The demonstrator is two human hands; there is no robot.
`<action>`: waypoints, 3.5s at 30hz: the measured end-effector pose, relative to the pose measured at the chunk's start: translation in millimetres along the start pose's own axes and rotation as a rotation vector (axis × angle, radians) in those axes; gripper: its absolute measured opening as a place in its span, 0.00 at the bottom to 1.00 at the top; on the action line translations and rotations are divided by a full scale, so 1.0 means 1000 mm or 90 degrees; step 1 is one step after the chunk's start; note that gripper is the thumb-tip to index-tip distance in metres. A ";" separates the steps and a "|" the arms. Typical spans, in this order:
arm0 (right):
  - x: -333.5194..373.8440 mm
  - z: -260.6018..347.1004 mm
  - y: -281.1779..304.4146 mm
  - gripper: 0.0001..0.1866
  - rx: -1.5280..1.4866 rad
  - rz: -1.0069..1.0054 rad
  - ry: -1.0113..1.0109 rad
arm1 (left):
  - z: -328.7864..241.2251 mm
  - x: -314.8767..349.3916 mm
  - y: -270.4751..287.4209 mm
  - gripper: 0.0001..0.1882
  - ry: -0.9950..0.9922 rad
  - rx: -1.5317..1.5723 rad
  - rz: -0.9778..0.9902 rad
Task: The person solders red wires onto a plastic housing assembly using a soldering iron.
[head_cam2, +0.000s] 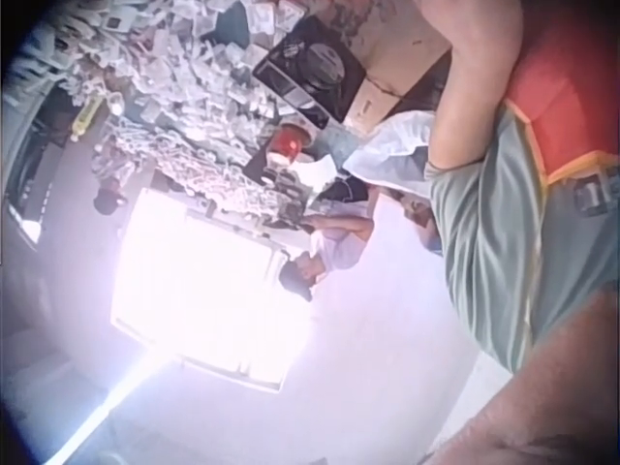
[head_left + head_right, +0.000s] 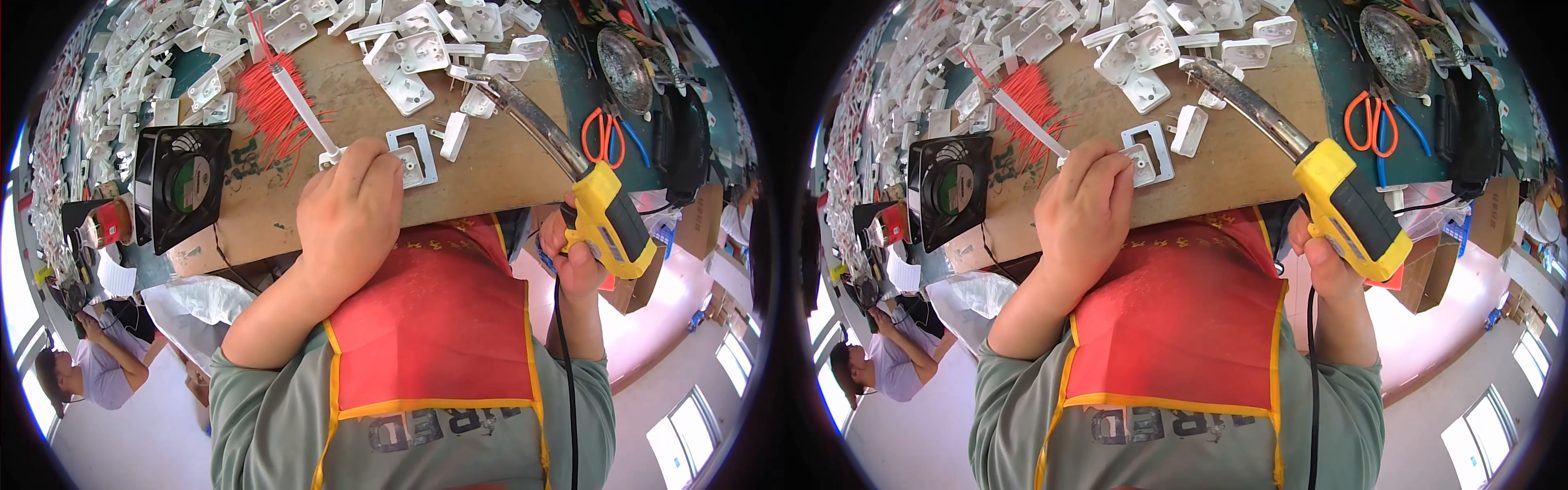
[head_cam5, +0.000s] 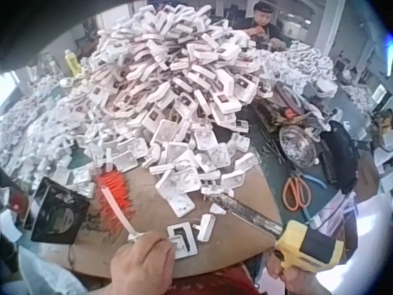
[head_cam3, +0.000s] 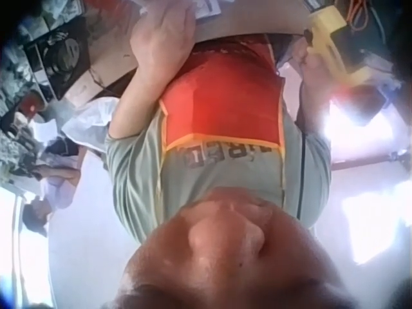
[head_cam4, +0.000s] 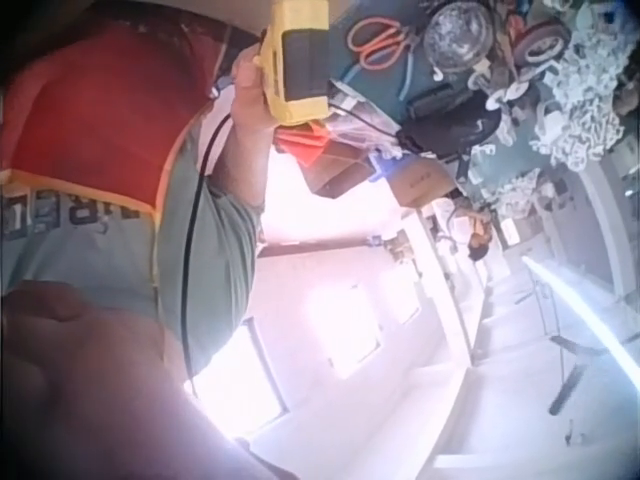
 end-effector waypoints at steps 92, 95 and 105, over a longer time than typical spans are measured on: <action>0.016 -0.008 -0.026 0.24 -0.041 0.250 -0.120 | 0.042 0.009 0.040 0.04 0.176 0.170 0.125; 0.014 -0.006 -0.031 0.23 -0.049 0.214 -0.120 | 0.042 0.009 0.040 0.04 0.176 0.172 0.127; 0.020 -0.013 -0.024 0.26 -0.017 0.251 -0.127 | 0.041 0.008 0.041 0.04 0.183 0.178 0.135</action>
Point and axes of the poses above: each hand's wrist, its own x-axis away from the middle knuckle, its own y-axis out of the back of the hand, z = x × y, the point moved 2 cm from there along -x, towards the middle knuckle, and after that the axes turned 6 degrees about y, right-handed, at the moved point
